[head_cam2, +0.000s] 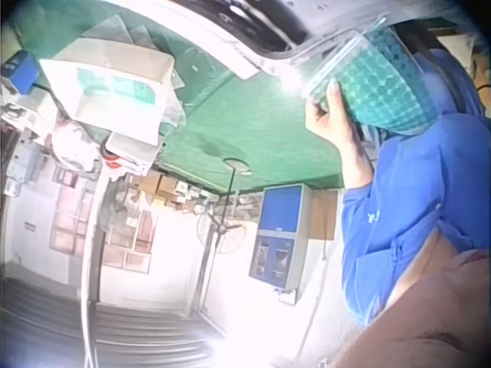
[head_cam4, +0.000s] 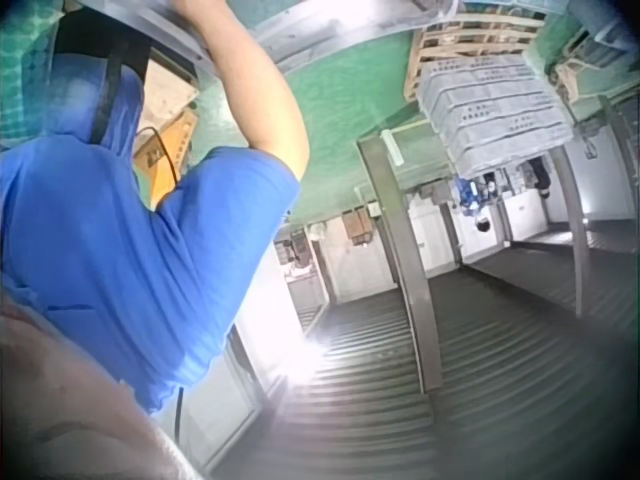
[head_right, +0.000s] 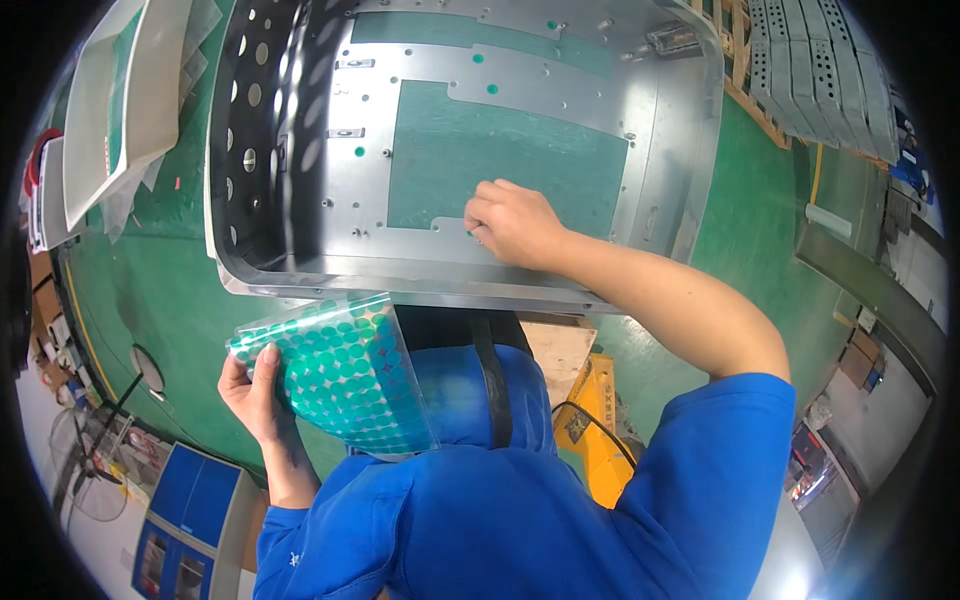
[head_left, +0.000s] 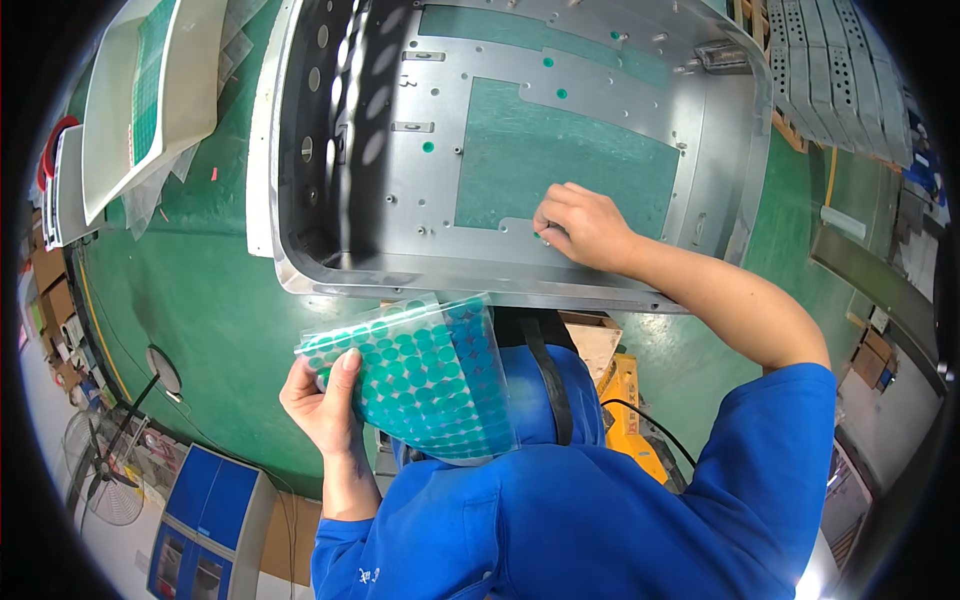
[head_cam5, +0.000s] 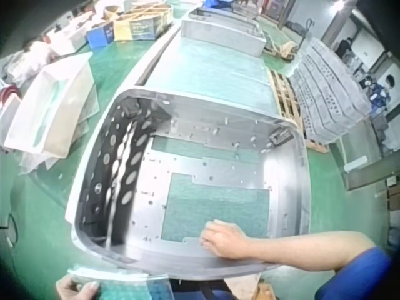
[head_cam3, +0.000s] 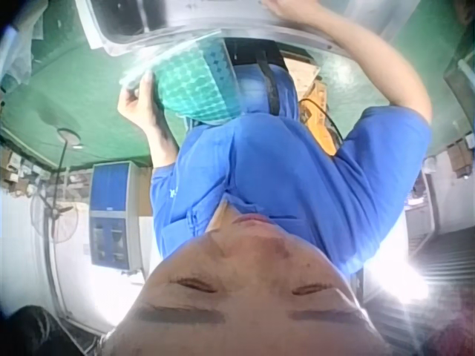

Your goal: Manually applying small green adhesive dots or stickers to the interior of metal enclosures.

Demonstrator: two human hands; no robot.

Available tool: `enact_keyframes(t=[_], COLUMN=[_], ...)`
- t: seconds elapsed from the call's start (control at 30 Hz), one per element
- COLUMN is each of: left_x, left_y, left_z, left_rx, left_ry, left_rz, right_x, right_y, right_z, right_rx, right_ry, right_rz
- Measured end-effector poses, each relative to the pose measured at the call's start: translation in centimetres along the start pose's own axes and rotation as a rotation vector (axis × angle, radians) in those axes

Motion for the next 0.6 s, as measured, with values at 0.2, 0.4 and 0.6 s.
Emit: enact_keyframes(t=[0.2,0.4,0.6], left_x=[-0.2,-3.9,-11.4], left_y=[0.4,0.6,-6.6], left_z=[0.0,0.7,4.3], left_rx=[-0.002,0.041,0.248], left_ry=[-0.024,-0.177,-0.368], left_rz=[0.046,-0.01,0.093], right_x=[-0.6,-1.0,-4.3], right_y=[0.3,0.7,6.3], right_z=[0.8,2.1,1.9], right_rx=[0.138,0.143,-0.174], right_ry=[-0.143,-0.321,-0.482], right_rz=[0.135,0.03,0.373])
Point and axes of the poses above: each hand's wrist, its own z-axis towards the middle knuckle, its own y-axis out of the back of the hand, x = y × z, the point moved 6 cm from there along z, towards the middle knuckle, and after that the axes turned 4 degrees about -y, right-handed, at the moved point
